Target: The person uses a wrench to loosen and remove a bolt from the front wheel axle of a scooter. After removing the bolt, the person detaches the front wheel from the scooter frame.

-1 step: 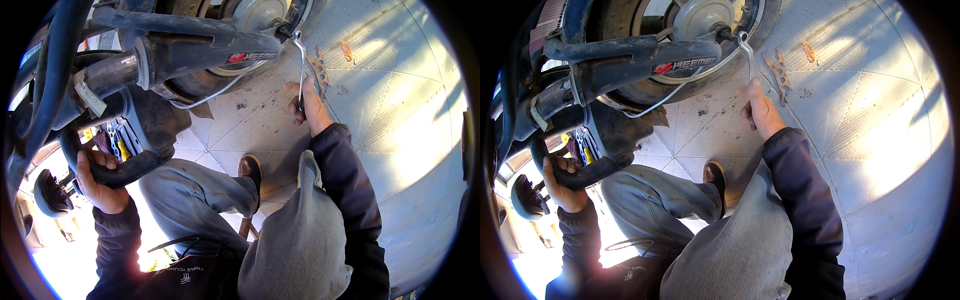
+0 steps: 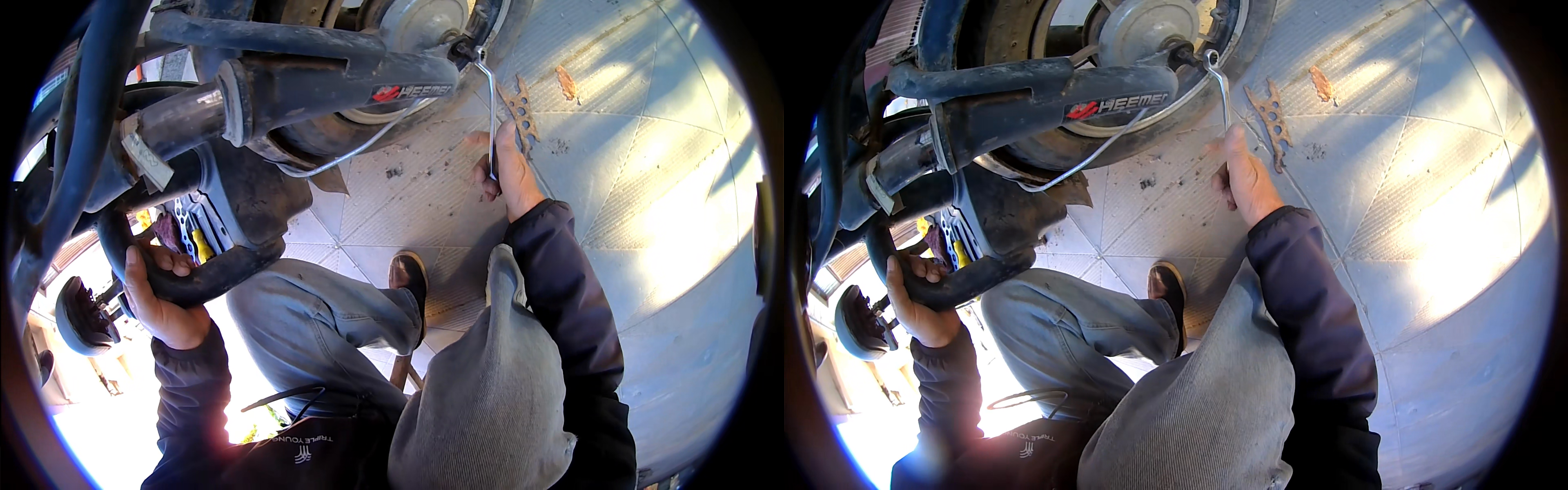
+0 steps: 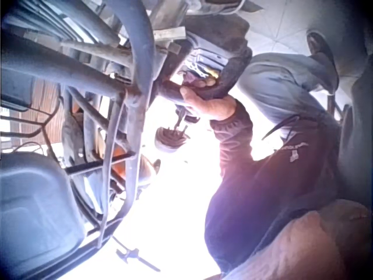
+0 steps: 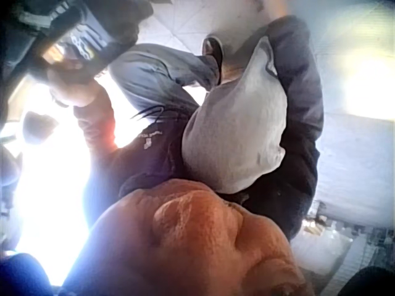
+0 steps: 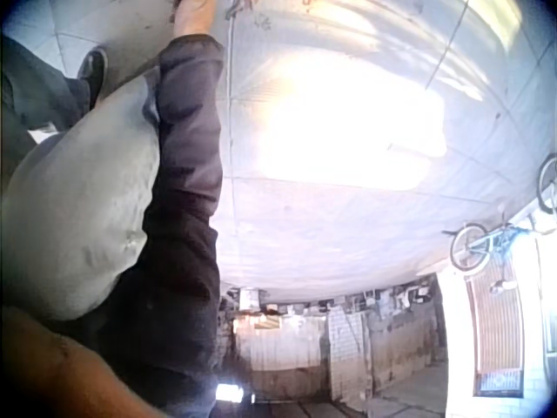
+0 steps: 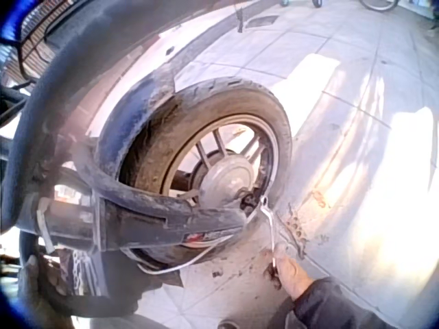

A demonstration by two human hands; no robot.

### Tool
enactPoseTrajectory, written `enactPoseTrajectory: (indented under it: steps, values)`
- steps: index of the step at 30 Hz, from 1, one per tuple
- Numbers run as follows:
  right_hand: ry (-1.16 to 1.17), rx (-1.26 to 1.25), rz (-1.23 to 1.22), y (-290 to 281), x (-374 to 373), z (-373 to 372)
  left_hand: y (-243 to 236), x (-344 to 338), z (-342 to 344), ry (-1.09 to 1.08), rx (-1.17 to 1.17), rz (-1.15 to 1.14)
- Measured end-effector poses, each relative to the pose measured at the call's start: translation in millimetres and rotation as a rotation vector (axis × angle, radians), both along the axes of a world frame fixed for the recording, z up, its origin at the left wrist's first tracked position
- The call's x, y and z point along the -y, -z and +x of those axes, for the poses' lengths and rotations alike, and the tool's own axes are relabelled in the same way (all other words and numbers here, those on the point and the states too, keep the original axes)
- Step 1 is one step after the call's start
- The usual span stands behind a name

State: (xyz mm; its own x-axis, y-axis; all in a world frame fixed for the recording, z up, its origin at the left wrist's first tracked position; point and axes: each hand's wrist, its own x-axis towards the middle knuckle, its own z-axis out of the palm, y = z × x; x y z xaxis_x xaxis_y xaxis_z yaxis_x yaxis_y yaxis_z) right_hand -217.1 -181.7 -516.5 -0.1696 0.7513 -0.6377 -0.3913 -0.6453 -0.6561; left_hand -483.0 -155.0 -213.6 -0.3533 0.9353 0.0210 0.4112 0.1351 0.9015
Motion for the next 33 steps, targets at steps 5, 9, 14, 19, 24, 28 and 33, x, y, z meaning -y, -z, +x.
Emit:
enactPoseTrajectory:
  steps: [5, 9, 14, 19, 24, 28, 33]
  values:
    - [0.123, 0.144, 0.024, 6, 2, 5, -1, -1, -2, 0.013, 0.004, 0.004]
    - [0.196, 0.150, 0.066, -2, 3, 10, 0, 0, -3, 0.009, 0.005, 0.008]
    - [0.210, 0.120, 0.100, -7, 9, 21, 0, 0, 0, -0.005, 0.017, 0.006]
    - [0.281, 0.158, 0.197, 8, 18, 15, 0, 0, -1, 0.003, 0.019, 0.005]
    - [0.283, 0.316, 0.289, 9, 15, 12, 1, -1, -4, 0.019, 0.002, 0.015]
    - [0.257, 0.265, 0.290, 12, 14, 14, 1, -1, -2, 0.004, 0.020, 0.017]
    - [0.182, 0.307, 0.292, 20, 12, 20, 1, -1, 0, 0.010, 0.003, 0.007]
